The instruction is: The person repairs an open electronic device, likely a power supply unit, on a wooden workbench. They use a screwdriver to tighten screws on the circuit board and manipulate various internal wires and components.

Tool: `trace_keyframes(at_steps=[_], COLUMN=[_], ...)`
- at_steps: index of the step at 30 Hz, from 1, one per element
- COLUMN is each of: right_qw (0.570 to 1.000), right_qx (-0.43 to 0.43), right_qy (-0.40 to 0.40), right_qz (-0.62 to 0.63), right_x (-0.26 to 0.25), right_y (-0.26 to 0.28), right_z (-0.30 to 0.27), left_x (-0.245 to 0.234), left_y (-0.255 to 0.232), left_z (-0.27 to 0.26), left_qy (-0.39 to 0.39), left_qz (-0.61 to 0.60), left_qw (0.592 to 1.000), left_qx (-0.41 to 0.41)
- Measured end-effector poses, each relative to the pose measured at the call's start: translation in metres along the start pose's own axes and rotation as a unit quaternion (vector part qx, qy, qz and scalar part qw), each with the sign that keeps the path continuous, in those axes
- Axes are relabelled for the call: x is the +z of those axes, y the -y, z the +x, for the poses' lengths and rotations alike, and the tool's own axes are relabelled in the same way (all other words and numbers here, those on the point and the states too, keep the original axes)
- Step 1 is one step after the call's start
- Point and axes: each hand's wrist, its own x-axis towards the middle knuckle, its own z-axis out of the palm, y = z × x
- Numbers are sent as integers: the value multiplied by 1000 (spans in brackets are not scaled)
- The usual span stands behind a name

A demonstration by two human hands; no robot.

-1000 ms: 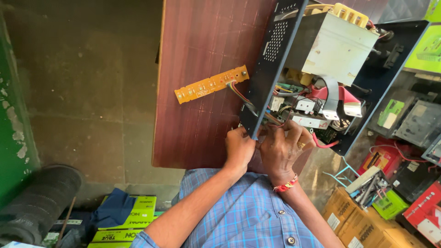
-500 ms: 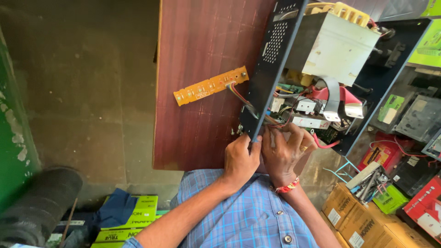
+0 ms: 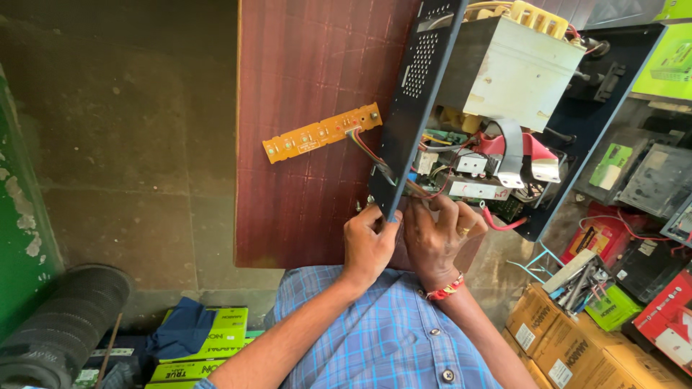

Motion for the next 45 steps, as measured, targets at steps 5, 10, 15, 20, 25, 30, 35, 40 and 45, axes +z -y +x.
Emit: trace_keyframes(at_steps=[5, 10, 15, 20, 25, 30, 35, 40, 45], right_qw=[999, 999, 1000, 965, 958, 955, 982, 984, 976], right_qx=[-25, -32, -11, 91, 133, 55, -24, -54, -73], right_qy=[-14, -20, -7, -38, -28, -76, -86, -106, -132], right_qz=[-23, -35, 28, 241, 254, 280, 166, 134, 156], right_x=[-1, 0, -13, -29, -34, -49, -33, -20, -19], right_y=[-1, -1, 0, -5, -15, -2, 8, 5, -2], right_z=[3, 4, 1, -13, -6, 26, 76, 79, 52], left_x=[3, 5, 2, -12, -27, -37, -40, -43, -40], left_y=[12, 16, 2, -28, -78, -120, -132, -124, -114], left_z=[-1, -1, -7, -25, -31, -3, 1, -9, -14], left_qy=[2, -4, -8, -4, -31, -118, -142, -134, -108], left_qz=[-10, 35, 58, 69, 254, 313, 314, 310, 281], left_qw=[1000, 999, 998, 983, 882, 858, 862, 871, 894], left_qx=[-4, -19, -8, 169, 397, 390, 372, 356, 332])
